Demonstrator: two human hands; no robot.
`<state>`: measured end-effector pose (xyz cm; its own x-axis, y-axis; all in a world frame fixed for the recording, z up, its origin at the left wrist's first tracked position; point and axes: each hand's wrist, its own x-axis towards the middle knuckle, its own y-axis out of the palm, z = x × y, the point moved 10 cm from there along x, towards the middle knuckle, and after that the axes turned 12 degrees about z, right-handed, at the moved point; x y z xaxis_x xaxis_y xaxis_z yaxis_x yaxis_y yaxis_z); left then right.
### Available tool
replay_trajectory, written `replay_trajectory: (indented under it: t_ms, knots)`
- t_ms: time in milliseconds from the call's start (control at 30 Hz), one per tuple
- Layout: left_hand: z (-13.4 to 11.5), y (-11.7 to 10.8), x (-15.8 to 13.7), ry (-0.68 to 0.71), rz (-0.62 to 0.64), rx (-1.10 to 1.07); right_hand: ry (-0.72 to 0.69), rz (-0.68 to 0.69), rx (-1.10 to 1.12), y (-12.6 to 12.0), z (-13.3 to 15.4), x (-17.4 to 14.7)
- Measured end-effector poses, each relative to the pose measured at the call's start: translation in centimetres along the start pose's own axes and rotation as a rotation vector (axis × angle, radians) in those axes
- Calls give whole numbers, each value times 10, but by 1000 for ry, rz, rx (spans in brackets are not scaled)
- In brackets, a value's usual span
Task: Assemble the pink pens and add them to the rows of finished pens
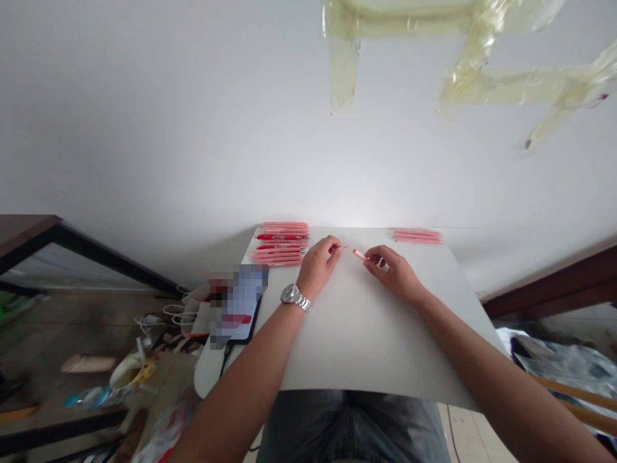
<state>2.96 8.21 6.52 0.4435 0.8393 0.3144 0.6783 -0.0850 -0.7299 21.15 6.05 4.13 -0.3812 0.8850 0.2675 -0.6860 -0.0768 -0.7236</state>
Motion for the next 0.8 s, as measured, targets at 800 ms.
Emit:
replay_trajectory:
  t_ms: [800]
  knots:
    - [-13,40,-3,92,327,78,38,-136,40,-13,-10,-3]
